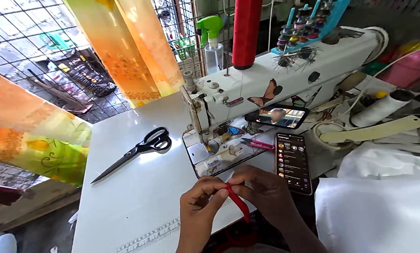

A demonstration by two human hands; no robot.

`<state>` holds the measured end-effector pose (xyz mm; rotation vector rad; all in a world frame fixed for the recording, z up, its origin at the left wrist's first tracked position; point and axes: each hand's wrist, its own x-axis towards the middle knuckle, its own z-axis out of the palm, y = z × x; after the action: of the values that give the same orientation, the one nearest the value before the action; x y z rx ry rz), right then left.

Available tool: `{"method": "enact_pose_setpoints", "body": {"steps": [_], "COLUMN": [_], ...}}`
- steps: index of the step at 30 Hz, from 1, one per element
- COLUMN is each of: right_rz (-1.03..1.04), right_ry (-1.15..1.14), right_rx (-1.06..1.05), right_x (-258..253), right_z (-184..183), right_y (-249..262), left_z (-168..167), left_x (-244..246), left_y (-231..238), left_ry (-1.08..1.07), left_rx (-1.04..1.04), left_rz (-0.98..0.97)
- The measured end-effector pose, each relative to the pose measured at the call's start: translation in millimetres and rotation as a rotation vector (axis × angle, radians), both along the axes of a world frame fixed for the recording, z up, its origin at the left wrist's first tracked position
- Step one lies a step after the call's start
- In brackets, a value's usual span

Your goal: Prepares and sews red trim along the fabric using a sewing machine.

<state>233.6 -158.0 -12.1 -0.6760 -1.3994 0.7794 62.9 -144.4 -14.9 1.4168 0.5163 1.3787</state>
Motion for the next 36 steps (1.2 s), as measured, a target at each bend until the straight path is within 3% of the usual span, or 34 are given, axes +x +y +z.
{"method": "enact_pose_setpoints", "body": {"steps": [11, 18, 22, 25, 28, 36], "right_rz": [0.031, 0.235, 0.267, 0.266, 0.297, 0.238], "right_ry": [-0.269, -0.133, -0.044, -0.003, 0.000, -0.124], "right_rx": [0.118, 0.074, 0.094, 0.118, 0.134, 0.115], "right_x": [8, 11, 7, 6, 9, 12], "right_z": [7, 9, 10, 10, 11, 19], "right_y": [-2, -3, -2, -2, -2, -5], "left_z": [7, 7, 9, 10, 9, 9], "left_x": [0, 5, 8, 7, 5, 5], "left_y": [-1, -3, -4, -5, -5, -6], "left_ry": [0.134, 0.197, 0.127, 0.042, -0.017, -0.009], "left_rx": [0.220, 0.299, 0.275, 0.195, 0.152, 0.205], "left_rz": [0.103, 0.043, 0.061, -0.029, -0.106, -0.058]}}
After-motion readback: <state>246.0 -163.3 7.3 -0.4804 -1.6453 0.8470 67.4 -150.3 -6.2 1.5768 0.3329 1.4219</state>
